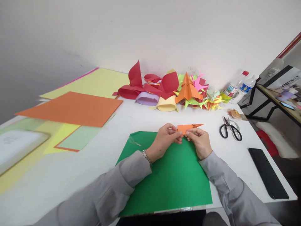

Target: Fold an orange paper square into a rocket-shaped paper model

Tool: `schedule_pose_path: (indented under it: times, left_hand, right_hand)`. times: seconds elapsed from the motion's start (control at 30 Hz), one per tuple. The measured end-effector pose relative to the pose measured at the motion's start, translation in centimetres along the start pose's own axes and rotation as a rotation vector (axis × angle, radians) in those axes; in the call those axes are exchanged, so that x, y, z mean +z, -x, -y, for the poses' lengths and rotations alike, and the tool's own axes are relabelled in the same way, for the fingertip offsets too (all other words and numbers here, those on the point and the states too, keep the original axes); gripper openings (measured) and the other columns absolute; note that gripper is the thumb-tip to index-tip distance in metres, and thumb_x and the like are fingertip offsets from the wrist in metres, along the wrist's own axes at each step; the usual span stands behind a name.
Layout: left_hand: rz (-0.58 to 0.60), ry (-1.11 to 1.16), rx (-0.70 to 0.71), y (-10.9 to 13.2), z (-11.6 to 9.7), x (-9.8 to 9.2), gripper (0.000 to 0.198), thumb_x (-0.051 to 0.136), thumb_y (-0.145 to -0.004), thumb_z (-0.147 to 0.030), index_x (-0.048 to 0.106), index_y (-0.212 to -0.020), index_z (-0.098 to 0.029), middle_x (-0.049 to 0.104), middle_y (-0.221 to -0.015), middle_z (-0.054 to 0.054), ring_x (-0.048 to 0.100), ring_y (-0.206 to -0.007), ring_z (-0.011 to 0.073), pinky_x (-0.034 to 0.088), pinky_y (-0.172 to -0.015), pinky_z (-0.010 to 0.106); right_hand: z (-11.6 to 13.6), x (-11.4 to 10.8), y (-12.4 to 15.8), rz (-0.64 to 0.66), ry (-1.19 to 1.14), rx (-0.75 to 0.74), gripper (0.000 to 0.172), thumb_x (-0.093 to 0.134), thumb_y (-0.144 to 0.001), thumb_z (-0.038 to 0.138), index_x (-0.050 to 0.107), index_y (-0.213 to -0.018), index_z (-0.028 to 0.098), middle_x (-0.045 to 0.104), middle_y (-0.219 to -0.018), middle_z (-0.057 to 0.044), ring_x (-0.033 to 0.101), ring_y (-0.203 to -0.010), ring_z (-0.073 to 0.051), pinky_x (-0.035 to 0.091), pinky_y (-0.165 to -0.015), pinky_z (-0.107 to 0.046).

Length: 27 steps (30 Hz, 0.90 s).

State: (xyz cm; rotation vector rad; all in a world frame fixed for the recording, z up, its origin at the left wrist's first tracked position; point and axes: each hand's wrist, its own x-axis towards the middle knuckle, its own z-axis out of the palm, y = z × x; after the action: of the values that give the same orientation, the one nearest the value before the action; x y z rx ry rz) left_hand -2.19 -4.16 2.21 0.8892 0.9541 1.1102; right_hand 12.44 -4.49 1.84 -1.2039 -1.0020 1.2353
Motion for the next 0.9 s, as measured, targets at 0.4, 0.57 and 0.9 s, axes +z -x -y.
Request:
schedule_pose_path:
  times: [0.4, 0.57, 0.9]
  left_hand:
    - [0.011, -0.006, 0.041, -0.02, 0.09, -0.08, 0.034, 0.075, -0.062, -0.027, 0.046, -0.075, -0.017, 0.060, -0.054, -0.004, 0.061, -0.052, 0.0117, 0.053, -0.055, 0.027]
    - [0.043, -0.036, 0.062, 0.26, -0.15, 0.04, 0.038, 0.074, -0.064, -0.027, 0.046, -0.089, -0.018, 0.061, -0.058, -0.005, 0.062, -0.053, 0.0124, 0.053, -0.055, 0.026]
    - [-0.075, -0.042, 0.061, -0.11, -0.16, -0.14, 0.038, 0.074, -0.063, -0.038, 0.059, -0.088, -0.013, 0.061, -0.064, -0.001, 0.058, -0.058, 0.0118, 0.050, -0.054, 0.025]
  right_hand:
    - [-0.40, -0.20, -0.31, 0.047, -0.063, 0.030, 0.025, 0.079, -0.060, 0.036, 0.071, -0.073, 0.017, 0.068, -0.060, -0.002, 0.058, -0.054, -0.012, 0.046, -0.056, -0.026]
    - [-0.18, -0.06, -0.19, 0.050, -0.038, 0.029, 0.026, 0.082, -0.055, 0.032, 0.072, -0.074, 0.017, 0.069, -0.060, -0.001, 0.059, -0.053, -0.012, 0.048, -0.057, -0.028]
    - [-0.01, -0.15, -0.04, 0.113, 0.064, -0.067, 0.021, 0.081, -0.056, 0.029, 0.072, -0.071, 0.017, 0.068, -0.059, 0.000, 0.058, -0.052, -0.012, 0.048, -0.056, -0.027]
